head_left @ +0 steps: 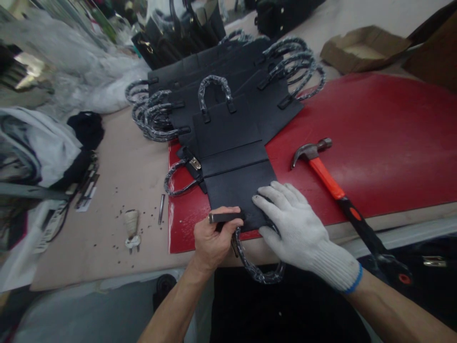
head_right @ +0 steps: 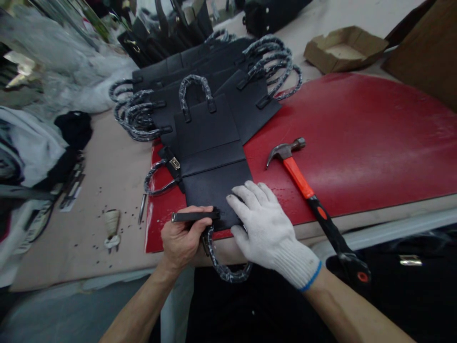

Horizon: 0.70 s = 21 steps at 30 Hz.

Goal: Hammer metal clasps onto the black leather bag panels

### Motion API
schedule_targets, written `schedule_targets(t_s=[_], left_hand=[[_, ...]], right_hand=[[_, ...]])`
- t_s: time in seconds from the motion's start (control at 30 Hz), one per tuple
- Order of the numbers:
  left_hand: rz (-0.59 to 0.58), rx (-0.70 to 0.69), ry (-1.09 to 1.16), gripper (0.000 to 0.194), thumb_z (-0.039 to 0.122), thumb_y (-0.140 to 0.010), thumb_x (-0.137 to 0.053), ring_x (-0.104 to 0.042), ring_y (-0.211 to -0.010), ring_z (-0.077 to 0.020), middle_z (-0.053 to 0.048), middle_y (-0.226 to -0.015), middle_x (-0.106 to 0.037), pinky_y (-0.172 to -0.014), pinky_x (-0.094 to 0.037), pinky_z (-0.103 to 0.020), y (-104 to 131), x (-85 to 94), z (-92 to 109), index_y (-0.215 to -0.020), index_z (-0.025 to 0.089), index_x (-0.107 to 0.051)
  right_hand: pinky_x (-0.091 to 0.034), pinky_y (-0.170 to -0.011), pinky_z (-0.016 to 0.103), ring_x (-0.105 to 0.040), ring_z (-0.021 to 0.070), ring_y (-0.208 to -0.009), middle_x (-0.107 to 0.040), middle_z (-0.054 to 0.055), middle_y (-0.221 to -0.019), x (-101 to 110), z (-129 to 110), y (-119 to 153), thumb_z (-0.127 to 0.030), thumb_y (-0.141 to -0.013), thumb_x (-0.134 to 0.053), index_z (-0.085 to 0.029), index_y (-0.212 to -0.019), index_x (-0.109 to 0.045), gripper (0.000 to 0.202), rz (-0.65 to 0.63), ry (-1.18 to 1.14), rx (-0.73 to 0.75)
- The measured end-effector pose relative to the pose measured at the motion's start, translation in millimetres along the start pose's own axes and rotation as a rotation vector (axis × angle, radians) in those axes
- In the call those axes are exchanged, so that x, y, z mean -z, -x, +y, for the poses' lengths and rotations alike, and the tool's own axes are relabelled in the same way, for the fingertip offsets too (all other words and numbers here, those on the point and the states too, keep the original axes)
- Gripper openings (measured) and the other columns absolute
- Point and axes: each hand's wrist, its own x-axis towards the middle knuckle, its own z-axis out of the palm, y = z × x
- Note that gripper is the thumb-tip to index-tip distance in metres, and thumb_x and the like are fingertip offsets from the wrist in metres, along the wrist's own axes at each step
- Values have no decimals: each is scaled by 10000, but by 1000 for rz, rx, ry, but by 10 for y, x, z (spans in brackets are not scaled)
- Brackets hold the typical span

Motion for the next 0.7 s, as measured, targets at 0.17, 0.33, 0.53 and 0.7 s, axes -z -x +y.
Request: schedule_targets(t_s=[0.17, 0.33, 0.53, 0.7], left_hand=[[18, 40, 19, 101, 273, -911, -781, -800, -890, -204, -45, -970, -823, -877, -663, -316, 26, -29, -12, -985, 205, -769], [17, -34, 32, 108, 288, -928, -768, -802, -912, -205, -55, -987, -823, -884, -664, -316, 55, -48, -36, -982, 197, -751], [17, 11, -21, 134, 319, -934, -755, -803, -898, -204, -52, -971, -825, -872, -665, -309, 36, -46, -19, -981, 194, -756], [18, 28, -27, 142, 325, -926, -758, -802, -894, -213, -56, -967, -825, -865, -666, -314, 44, -54, -10, -982, 195, -759]], right_hand=[[-312, -1238, 617, -436, 400, -1439, -584, 134, -1491, -3, 2, 3, -245, -821, -644, -153, -1399, -638, 585, 5, 0, 6], [-305, -1245, 607, -434, 398, -1437, -581, 130, -1491, 2, 2, 12, -238, -825, -634, -147, -1399, -640, 582, 13, -4, 5], [-293, -1252, 600, -432, 397, -1440, -579, 134, -1491, 13, -14, 1, -239, -834, -635, -143, -1401, -639, 576, 8, -10, 3], [-288, -1253, 601, -429, 398, -1443, -579, 132, -1492, 18, -12, 11, -237, -835, -635, -145, -1404, -639, 576, 4, -18, -2]])
